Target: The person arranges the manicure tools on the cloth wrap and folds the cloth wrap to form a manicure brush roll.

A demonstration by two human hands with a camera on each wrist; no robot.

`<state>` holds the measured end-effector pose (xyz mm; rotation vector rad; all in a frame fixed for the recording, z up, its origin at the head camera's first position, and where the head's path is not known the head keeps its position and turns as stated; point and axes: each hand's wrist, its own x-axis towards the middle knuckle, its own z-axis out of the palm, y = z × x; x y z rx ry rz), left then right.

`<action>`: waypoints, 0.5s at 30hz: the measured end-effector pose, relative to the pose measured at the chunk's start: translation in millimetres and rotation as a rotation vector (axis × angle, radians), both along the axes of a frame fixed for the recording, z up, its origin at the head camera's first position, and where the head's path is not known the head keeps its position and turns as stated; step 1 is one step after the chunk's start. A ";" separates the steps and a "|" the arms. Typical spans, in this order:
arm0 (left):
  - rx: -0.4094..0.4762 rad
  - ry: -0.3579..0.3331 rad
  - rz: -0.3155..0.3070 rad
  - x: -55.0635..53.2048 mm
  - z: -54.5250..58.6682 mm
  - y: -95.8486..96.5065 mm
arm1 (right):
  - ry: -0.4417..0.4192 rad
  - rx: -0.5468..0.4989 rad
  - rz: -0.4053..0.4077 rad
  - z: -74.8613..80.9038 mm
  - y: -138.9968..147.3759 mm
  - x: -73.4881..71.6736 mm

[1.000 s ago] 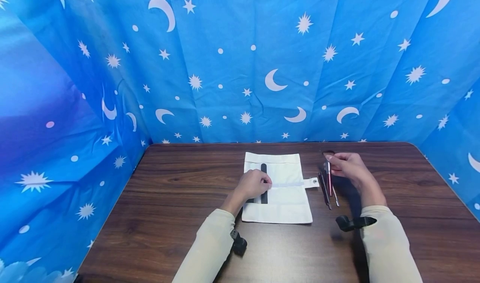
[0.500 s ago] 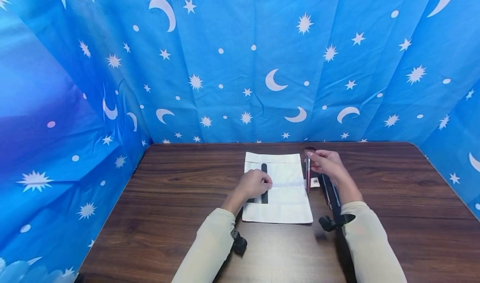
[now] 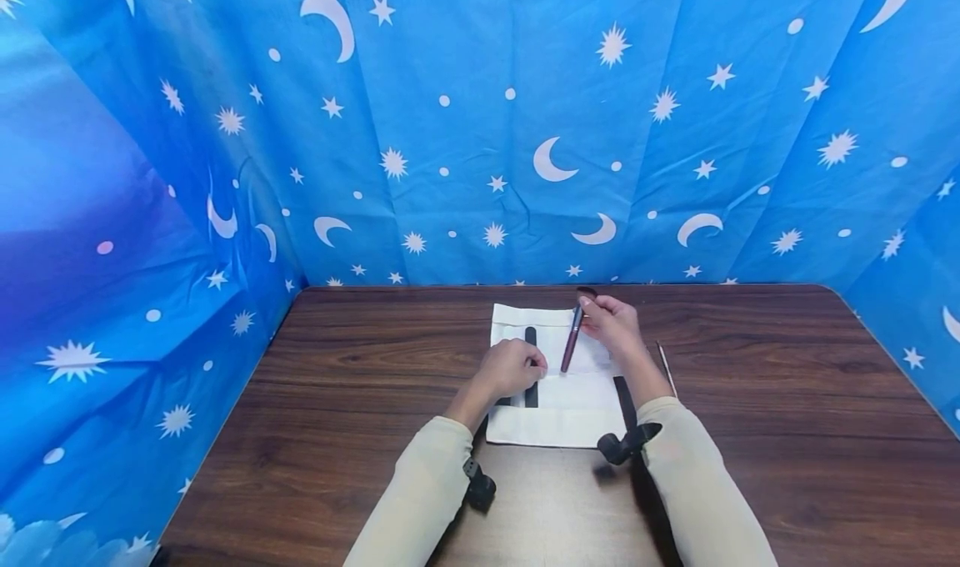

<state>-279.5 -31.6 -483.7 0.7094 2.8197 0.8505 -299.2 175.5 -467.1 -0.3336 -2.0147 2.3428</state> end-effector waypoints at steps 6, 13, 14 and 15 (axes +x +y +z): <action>-0.006 0.007 0.001 -0.4 -1.0 1.2 | 0.003 -0.087 -0.042 -11.6 -10.2 -1.2; 0.005 0.007 -0.001 -0.2 -1.6 0.7 | -0.007 -0.184 -0.097 -18.1 -12.5 -4.1; 0.005 0.008 -0.002 -0.1 -1.6 0.6 | -0.006 -0.195 -0.101 -18.2 -12.7 -4.2; 0.006 0.008 -0.003 0.0 -1.6 0.3 | -0.006 -0.206 -0.104 -18.3 -12.7 -4.3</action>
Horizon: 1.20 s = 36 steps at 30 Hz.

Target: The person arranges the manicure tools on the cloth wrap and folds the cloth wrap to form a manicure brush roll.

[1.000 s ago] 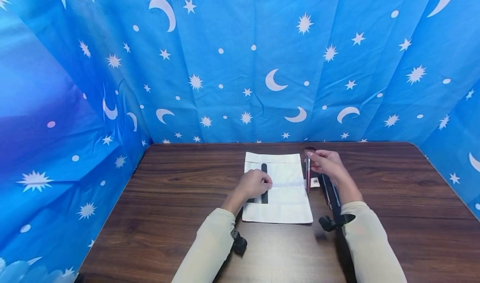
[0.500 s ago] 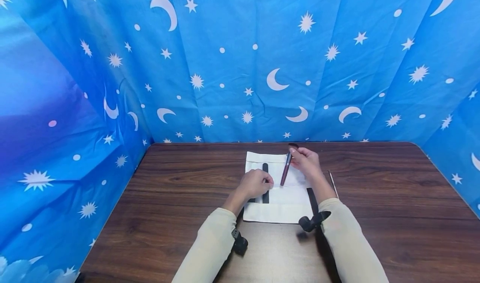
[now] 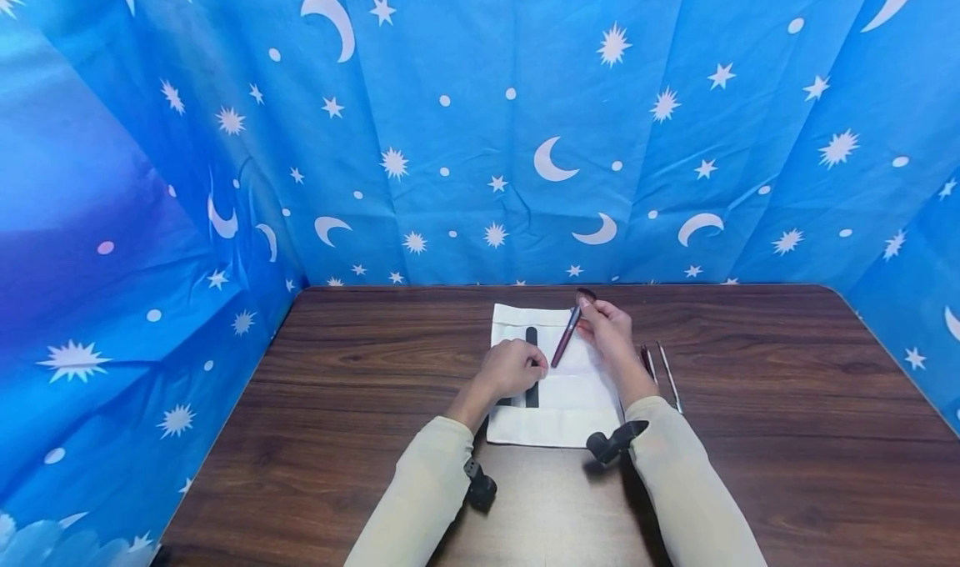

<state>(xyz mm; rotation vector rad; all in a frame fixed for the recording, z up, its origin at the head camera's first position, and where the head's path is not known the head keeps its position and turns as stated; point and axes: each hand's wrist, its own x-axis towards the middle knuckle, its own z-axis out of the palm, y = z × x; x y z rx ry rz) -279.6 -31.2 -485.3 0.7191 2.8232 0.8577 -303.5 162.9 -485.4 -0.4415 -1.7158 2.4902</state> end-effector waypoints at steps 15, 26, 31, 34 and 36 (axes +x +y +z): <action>0.008 -0.020 0.010 1.3 2.3 -0.1 | -0.016 0.111 0.093 -2.0 0.2 -5.8; 0.021 -0.031 0.017 -0.2 1.1 1.1 | -0.059 0.263 0.134 1.7 -3.4 -9.5; 0.021 -0.032 0.022 0.2 2.1 1.1 | -0.066 0.355 0.173 3.1 -5.4 -11.2; 0.025 -0.030 0.024 -0.6 0.6 1.0 | -0.080 0.410 0.191 3.1 -6.7 -12.1; 0.030 -0.033 0.024 -1.2 -0.4 0.7 | -0.092 0.451 0.206 3.5 -7.5 -11.8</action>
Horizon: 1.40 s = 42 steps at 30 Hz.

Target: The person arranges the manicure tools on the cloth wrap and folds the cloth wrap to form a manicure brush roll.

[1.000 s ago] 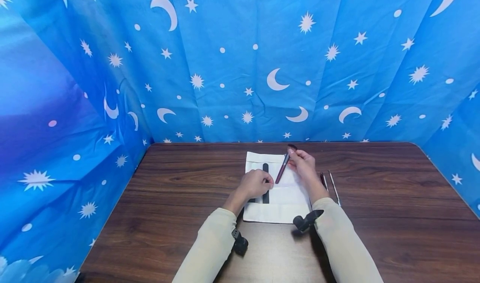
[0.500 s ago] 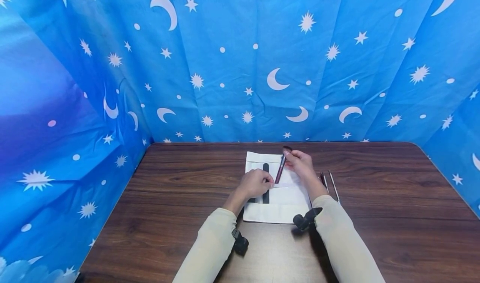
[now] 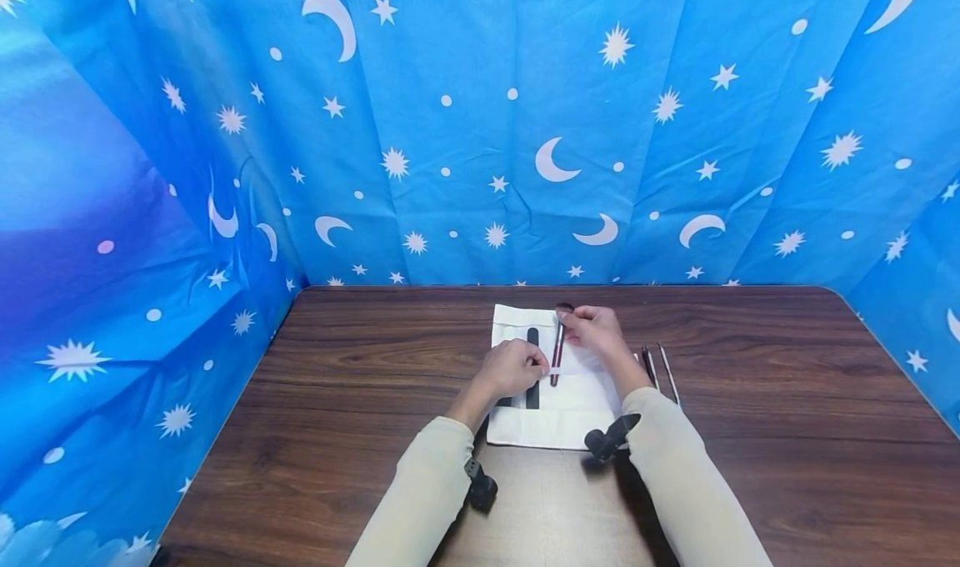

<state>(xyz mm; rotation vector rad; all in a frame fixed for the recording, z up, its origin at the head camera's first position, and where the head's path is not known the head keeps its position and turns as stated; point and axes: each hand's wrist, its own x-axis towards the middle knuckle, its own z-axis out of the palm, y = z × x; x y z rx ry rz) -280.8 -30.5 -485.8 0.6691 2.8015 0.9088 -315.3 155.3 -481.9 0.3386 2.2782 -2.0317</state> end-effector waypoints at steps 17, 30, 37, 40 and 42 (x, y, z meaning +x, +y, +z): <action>0.089 -0.033 0.015 1.6 1.5 -2.1 | -0.172 0.166 0.281 16.8 -2.0 20.7; 0.101 -0.057 0.026 2.7 1.9 -1.8 | -0.179 0.159 0.322 16.2 2.3 23.1; 0.091 -0.058 0.030 2.7 2.6 -1.2 | -0.181 0.145 0.333 17.1 2.5 23.2; 0.087 -0.055 0.027 2.6 2.6 -0.9 | -0.170 0.158 0.348 18.4 4.1 24.2; 0.088 -0.054 0.026 2.7 2.5 -0.9 | -0.153 0.170 0.352 19.3 7.1 25.5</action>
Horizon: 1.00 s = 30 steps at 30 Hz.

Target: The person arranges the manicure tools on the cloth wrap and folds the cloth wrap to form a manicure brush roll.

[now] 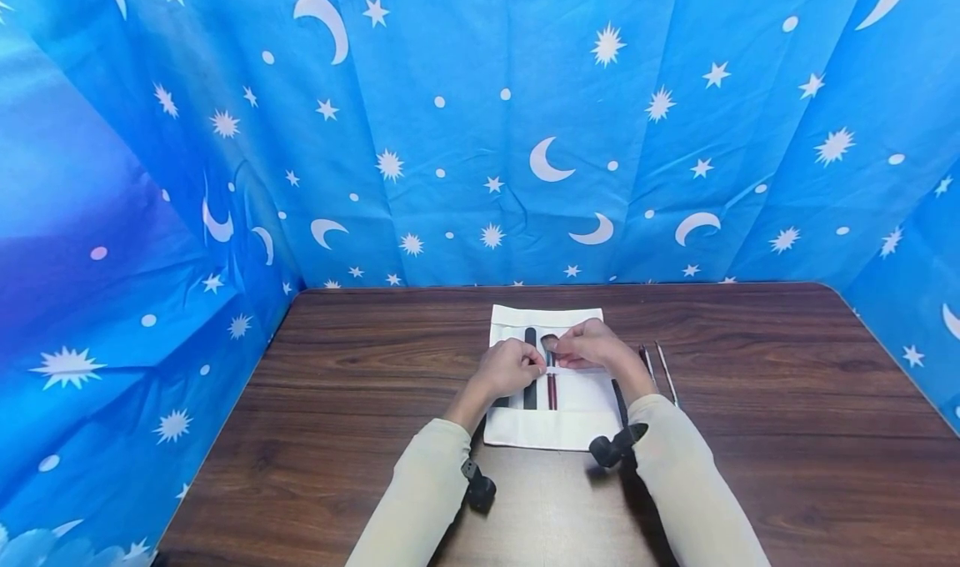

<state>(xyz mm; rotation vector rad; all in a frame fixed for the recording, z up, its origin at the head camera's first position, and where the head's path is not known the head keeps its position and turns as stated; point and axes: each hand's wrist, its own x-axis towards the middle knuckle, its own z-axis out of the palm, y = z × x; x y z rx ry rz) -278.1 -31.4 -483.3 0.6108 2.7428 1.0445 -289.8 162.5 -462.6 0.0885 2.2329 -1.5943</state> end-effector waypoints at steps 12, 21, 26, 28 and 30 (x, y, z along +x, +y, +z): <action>-0.017 0.035 -0.002 1.8 -1.6 1.4 | 0.305 -0.013 -0.077 2.4 50.7 24.0; -0.023 0.052 -0.005 1.7 4.3 1.9 | 0.462 0.127 -0.198 -0.4 107.1 40.6; 0.028 0.052 -0.020 4.2 8.4 8.4 | 0.431 0.309 -0.228 -5.5 127.7 44.1; 0.061 0.044 -0.037 5.0 8.2 12.0 | 0.401 0.344 -0.225 -6.9 132.0 44.5; 0.085 0.033 -0.050 5.5 6.7 15.3 | 0.371 0.361 -0.222 -7.4 134.8 45.1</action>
